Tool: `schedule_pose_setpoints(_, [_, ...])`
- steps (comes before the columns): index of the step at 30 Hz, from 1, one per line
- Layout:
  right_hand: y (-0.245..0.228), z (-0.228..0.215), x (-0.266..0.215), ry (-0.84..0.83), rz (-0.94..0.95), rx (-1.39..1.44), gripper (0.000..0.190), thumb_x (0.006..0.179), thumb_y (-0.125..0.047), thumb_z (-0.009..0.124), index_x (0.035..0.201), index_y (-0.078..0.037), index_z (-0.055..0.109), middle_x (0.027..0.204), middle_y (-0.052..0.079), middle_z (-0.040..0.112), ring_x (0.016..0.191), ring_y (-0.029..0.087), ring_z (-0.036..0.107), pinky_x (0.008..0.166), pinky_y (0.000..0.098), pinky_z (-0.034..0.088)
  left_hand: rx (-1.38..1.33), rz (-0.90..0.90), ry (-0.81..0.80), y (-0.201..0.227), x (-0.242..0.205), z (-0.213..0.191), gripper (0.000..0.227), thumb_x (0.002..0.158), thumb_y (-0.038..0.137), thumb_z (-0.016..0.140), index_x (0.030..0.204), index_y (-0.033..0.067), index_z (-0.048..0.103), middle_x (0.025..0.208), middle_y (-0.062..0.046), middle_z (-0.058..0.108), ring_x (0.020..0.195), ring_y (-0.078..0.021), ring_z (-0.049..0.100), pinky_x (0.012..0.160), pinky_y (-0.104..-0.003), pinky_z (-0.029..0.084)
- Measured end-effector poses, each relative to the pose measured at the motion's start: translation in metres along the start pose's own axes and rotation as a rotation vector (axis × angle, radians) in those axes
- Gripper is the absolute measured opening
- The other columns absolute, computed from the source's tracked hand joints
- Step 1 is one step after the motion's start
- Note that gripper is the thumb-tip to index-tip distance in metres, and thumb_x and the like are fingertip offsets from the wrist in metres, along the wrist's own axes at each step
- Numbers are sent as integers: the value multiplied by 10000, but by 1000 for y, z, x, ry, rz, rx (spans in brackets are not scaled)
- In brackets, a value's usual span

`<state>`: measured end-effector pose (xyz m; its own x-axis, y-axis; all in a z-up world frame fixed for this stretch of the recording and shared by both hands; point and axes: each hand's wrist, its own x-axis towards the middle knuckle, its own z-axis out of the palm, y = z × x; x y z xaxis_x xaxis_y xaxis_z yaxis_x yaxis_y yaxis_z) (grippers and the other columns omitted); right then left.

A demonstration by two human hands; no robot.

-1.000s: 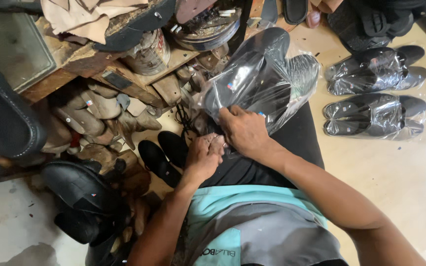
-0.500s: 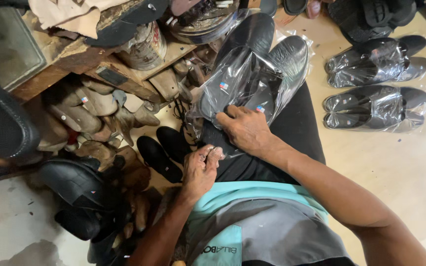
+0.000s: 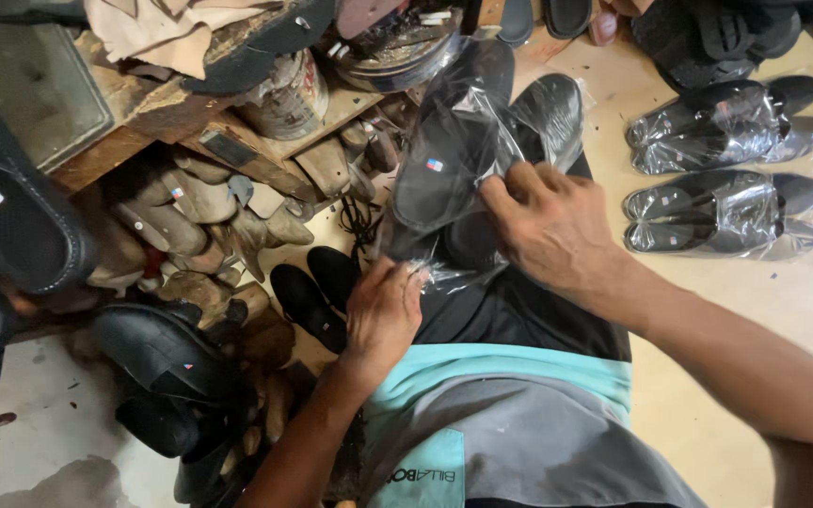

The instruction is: The person wipes down several black shoes with a cloth and places them into clear plastic bags, tying the bags shut.

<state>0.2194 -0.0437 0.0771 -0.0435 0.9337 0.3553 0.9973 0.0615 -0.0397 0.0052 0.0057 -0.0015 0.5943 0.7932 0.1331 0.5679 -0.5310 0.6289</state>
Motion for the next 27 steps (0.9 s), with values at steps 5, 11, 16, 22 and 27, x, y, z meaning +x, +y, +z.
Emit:
schedule_pose_setpoints(5, [-19,6,-11,-146,51,-133,137,722,-247,573,850,-203,551,761,7,559,570,238,642,420,395,498,311,290,301,16,22,6,127,770,245,697,761,158,605,1090,-91,484,1039,-396,448,856,-508,400])
schedule_pose_setpoints(11, [-37,41,-35,-211,48,45,117,727,-236,516,804,-162,564,676,21,579,574,307,665,374,432,479,176,636,213,11,44,26,131,901,202,589,903,148,708,1388,47,465,1315,-386,327,1014,-619,251])
schedule_pose_setpoints(16, [-37,54,-53,-140,38,81,124,733,-210,521,834,-156,566,631,-1,543,436,270,602,368,388,474,-10,756,126,2,59,31,191,873,39,529,723,89,636,1086,66,652,1251,-249,475,1067,-591,163])
schedule_pose_setpoints(22, [-27,69,-66,-106,73,419,144,809,-236,517,900,-131,553,600,23,553,492,308,606,405,409,494,-24,747,160,12,60,33,256,914,48,477,720,84,641,913,39,657,1218,-262,505,1054,-658,127])
schedule_pose_setpoints(27, [-42,50,-59,-91,168,779,144,863,-187,507,731,-129,514,523,25,481,443,301,561,391,339,460,-19,715,183,8,61,36,281,927,82,459,697,94,619,905,41,656,1223,-244,508,1053,-660,110])
